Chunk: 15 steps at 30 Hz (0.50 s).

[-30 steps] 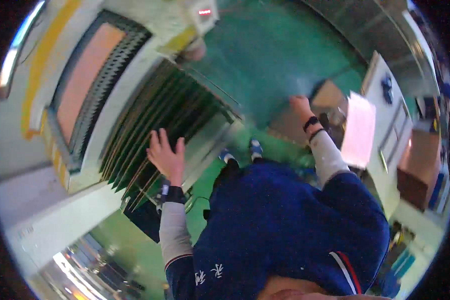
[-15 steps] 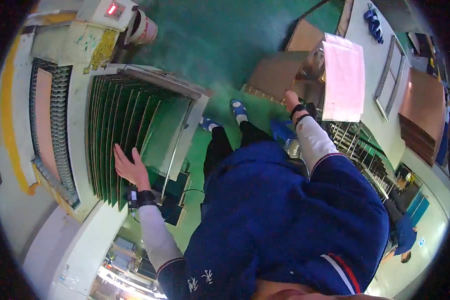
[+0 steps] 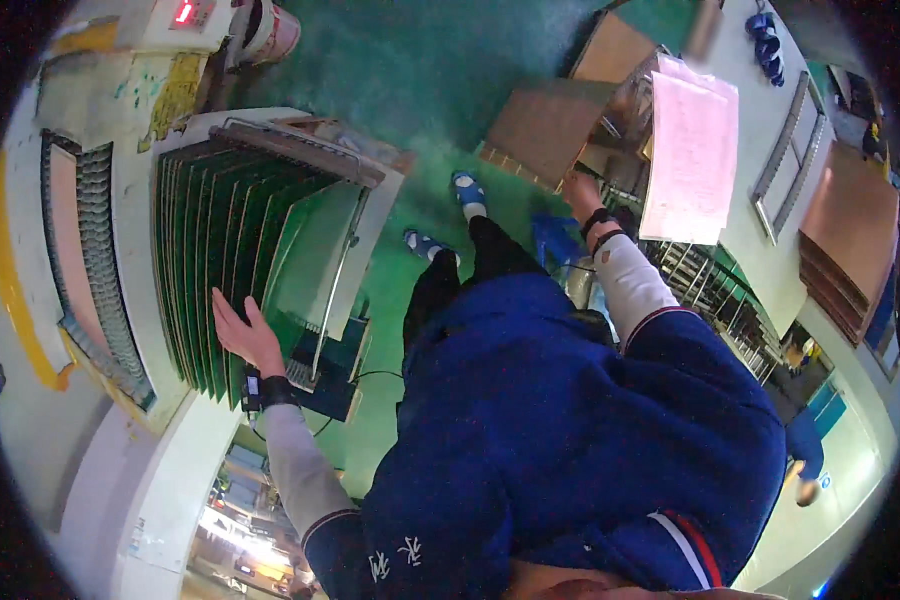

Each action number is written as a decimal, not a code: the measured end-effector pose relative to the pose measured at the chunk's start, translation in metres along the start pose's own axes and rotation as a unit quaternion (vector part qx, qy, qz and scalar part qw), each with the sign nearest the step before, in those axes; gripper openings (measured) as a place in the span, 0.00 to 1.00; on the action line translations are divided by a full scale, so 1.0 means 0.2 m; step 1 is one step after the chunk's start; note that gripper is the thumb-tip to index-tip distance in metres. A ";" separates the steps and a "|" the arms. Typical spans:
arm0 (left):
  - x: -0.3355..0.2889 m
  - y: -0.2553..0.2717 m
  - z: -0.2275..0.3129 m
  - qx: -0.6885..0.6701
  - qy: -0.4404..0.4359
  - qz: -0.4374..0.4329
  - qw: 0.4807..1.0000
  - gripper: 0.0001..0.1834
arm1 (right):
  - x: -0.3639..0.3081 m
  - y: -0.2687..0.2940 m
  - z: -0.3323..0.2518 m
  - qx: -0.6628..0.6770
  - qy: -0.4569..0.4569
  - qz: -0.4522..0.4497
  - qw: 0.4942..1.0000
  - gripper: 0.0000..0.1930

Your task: Manually feeding and organizing thin metal sheets into a processing or sorting machine.

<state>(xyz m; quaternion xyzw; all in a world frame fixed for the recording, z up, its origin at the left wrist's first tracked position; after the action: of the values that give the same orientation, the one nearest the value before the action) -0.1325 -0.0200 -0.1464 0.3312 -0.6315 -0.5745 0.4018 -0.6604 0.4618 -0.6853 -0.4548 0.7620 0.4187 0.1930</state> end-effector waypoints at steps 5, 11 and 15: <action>0.02 -0.09 0.02 -0.028 -0.011 0.000 1.000 0.34 | -0.04 0.11 0.02 0.146 -0.045 0.162 0.975 0.08; 0.01 0.05 0.01 -0.012 -0.011 0.002 1.000 0.34 | -0.18 -0.02 -0.58 -0.435 -0.005 0.023 0.900 0.06; 0.03 -0.10 0.00 -0.042 -0.023 0.010 0.999 0.33 | -0.08 0.05 -0.28 -0.459 -0.027 0.129 0.879 0.06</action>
<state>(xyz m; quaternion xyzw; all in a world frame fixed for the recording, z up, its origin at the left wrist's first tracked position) -0.1366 -0.0280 -0.1645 0.2944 -0.6191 -0.6039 0.4066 -0.6565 0.4280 -0.6374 -0.3784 0.5310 0.7547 -0.0730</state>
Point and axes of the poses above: each hand's wrist, its own x-axis towards the middle knuckle, its own y-axis out of the back of the hand, z = x × y, the point moved 5 cm from there along x, towards the middle knuckle, and after that the axes turned 7 degrees about -y, right-handed, at the moved point
